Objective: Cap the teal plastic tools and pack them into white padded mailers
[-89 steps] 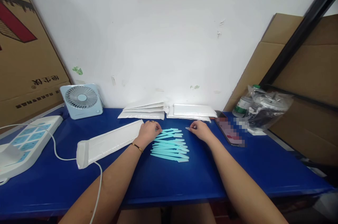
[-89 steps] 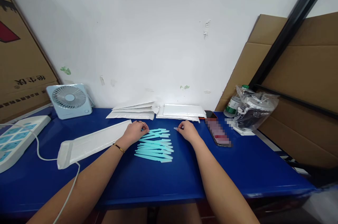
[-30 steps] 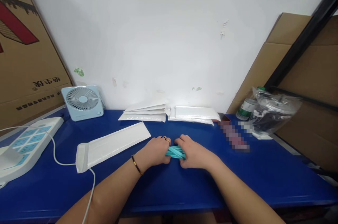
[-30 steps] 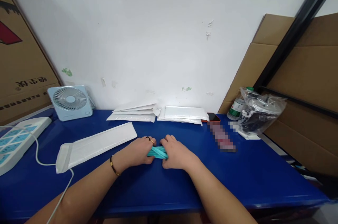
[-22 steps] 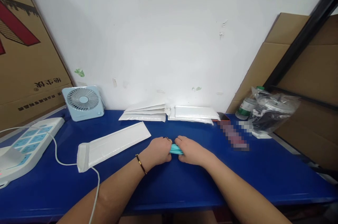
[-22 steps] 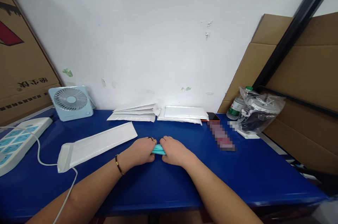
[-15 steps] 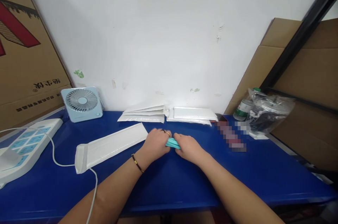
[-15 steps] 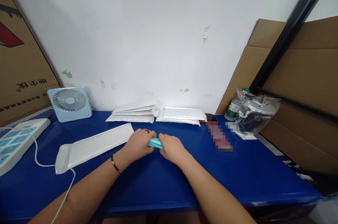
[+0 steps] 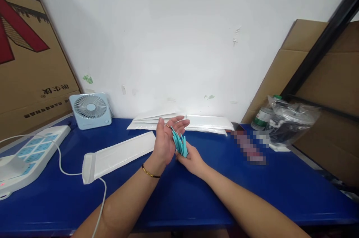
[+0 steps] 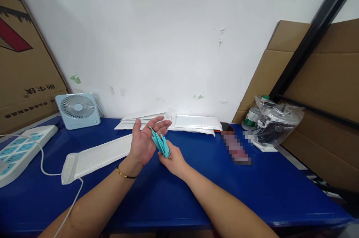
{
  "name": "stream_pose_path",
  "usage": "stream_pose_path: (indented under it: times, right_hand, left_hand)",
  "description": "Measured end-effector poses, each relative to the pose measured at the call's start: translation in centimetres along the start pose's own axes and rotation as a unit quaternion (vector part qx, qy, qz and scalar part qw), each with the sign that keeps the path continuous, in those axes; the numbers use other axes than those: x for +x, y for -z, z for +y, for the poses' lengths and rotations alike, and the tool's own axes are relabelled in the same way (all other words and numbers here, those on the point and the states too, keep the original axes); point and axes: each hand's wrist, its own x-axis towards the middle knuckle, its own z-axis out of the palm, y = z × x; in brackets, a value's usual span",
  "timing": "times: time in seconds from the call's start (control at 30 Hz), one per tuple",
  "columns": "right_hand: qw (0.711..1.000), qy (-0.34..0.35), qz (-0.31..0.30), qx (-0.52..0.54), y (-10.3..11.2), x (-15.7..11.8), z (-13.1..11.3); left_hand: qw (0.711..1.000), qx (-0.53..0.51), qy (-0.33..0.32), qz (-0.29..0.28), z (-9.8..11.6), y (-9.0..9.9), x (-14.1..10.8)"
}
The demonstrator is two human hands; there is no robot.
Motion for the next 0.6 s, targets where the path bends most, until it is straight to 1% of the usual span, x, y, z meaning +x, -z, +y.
stream_pose_path:
  times: [0.07,0.13,0.17,0.23,0.3,0.33,0.37,0.4,0.43,0.47,0.5,0.53,0.57,0.6]
  right_hand:
    - [1.0,-0.004,0.001,-0.002,0.0,0.1,0.4]
    - [1.0,-0.018,0.002,0.014,0.0,0.2,0.8]
    - [0.999,-0.024,0.0,0.026,0.1,0.2,0.9]
    - [0.998,-0.032,-0.005,0.052,0.3,0.3,0.8]
    - [0.996,-0.033,0.001,0.078,0.6,0.4,0.6]
    - [0.995,-0.033,0.013,0.089,0.8,0.3,0.5]
    - [0.994,-0.036,0.027,0.097,0.9,0.3,0.5]
    - [0.993,-0.043,0.033,0.102,1.1,0.3,0.4]
    - [0.993,-0.051,0.032,0.104,1.2,0.3,0.5]
    - [0.992,-0.063,0.023,0.104,1.4,0.3,0.5]
    - [0.991,-0.075,0.011,0.106,1.5,0.4,0.6]
    - [0.99,-0.086,0.003,0.11,1.7,0.4,0.7]
    - [0.989,-0.092,0.002,0.116,2.0,0.5,0.8]
    - [0.988,-0.092,0.011,0.121,2.3,0.6,0.8]
  left_hand:
    - [0.997,0.073,0.006,-0.008,0.0,-0.4,-0.1]
    - [0.987,0.152,0.028,-0.033,-0.4,-0.7,-0.3]
    - [0.983,0.171,0.038,-0.051,-0.6,-0.8,-0.4]
    - [0.982,0.166,0.035,-0.084,-0.8,-0.6,-0.5]
    - [0.982,0.166,0.001,-0.094,-0.5,0.4,-0.3]
    - [0.977,0.194,-0.018,-0.086,-0.1,1.2,-0.1]
    - [0.966,0.247,-0.027,-0.069,0.3,2.3,0.1]
    - [0.944,0.326,-0.026,-0.045,0.7,3.5,0.4]
    - [0.904,0.426,-0.008,-0.031,1.1,4.9,0.6]
    - [0.85,0.525,0.035,-0.02,1.5,6.4,0.7]
    - [0.791,0.605,0.092,-0.006,1.6,7.9,0.8]
    - [0.734,0.663,0.148,0.003,1.7,9.4,0.9]
    - [0.692,0.694,0.197,-0.005,1.6,10.7,1.0]
    - [0.666,0.707,0.236,-0.017,1.4,11.8,1.0]
